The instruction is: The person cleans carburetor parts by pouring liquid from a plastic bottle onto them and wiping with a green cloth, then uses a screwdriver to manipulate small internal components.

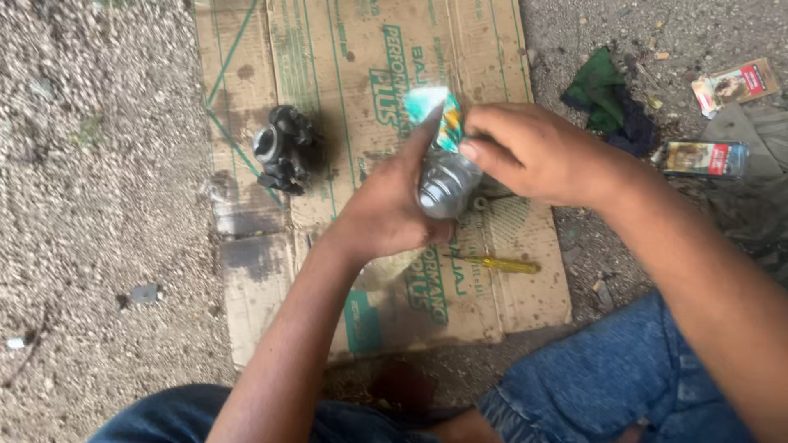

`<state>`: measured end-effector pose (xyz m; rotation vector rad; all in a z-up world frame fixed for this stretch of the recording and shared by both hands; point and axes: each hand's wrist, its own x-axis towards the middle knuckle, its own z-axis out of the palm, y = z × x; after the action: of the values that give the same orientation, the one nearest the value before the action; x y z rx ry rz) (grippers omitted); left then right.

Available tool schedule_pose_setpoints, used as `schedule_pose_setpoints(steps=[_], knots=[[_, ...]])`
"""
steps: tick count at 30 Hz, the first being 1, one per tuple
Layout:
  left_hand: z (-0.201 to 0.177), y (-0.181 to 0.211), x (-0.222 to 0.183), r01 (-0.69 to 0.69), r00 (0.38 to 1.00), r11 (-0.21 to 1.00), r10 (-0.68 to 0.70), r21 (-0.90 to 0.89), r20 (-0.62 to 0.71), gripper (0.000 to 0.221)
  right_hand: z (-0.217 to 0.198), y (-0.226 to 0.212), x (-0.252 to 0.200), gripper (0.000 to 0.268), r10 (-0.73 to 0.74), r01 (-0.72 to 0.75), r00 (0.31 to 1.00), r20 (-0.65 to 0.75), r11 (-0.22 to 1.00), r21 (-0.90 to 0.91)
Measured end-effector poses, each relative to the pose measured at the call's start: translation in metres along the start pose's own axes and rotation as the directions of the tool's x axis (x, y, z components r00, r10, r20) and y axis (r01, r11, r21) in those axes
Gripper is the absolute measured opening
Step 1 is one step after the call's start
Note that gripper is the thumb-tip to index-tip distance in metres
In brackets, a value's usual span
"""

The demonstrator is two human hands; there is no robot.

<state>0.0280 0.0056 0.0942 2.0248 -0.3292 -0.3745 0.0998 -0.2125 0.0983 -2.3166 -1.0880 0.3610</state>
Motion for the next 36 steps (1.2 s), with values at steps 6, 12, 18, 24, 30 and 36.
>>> schedule_pose_setpoints(steps=[6,12,18,24,30,36], knots=[[-0.002,-0.013,-0.008,0.032,0.999,0.994,-0.029,-0.105,0.032,0.094,-0.004,-0.018,0.001,0.023,-0.076,0.076,0.997,0.003,0.992,-0.103],[0.006,-0.004,-0.009,-0.038,0.99,0.999,0.037,-0.006,-0.137,0.087,-0.019,-0.037,0.005,0.02,0.017,-0.006,0.998,0.057,0.981,-0.195],[0.0,0.032,-0.014,0.002,0.984,1.0,-0.007,-0.025,-0.179,0.092,-0.039,-0.043,0.015,0.034,-0.172,0.105,0.979,-0.108,0.885,-0.454],[-0.015,0.04,-0.024,-0.2,0.98,0.961,0.195,-0.192,-0.046,0.071,-0.062,-0.062,0.004,0.041,-0.35,0.277,0.928,-0.127,0.878,-0.39],[-0.008,0.036,-0.024,-0.297,0.94,0.867,0.34,-0.4,0.039,0.071,-0.071,-0.075,0.006,0.044,-0.472,0.422,0.875,-0.106,0.853,-0.307],[0.003,0.037,-0.027,-0.203,0.908,0.767,0.38,-0.609,0.177,0.077,-0.082,-0.086,-0.012,0.046,-0.452,0.431,0.889,-0.07,0.879,-0.204]])
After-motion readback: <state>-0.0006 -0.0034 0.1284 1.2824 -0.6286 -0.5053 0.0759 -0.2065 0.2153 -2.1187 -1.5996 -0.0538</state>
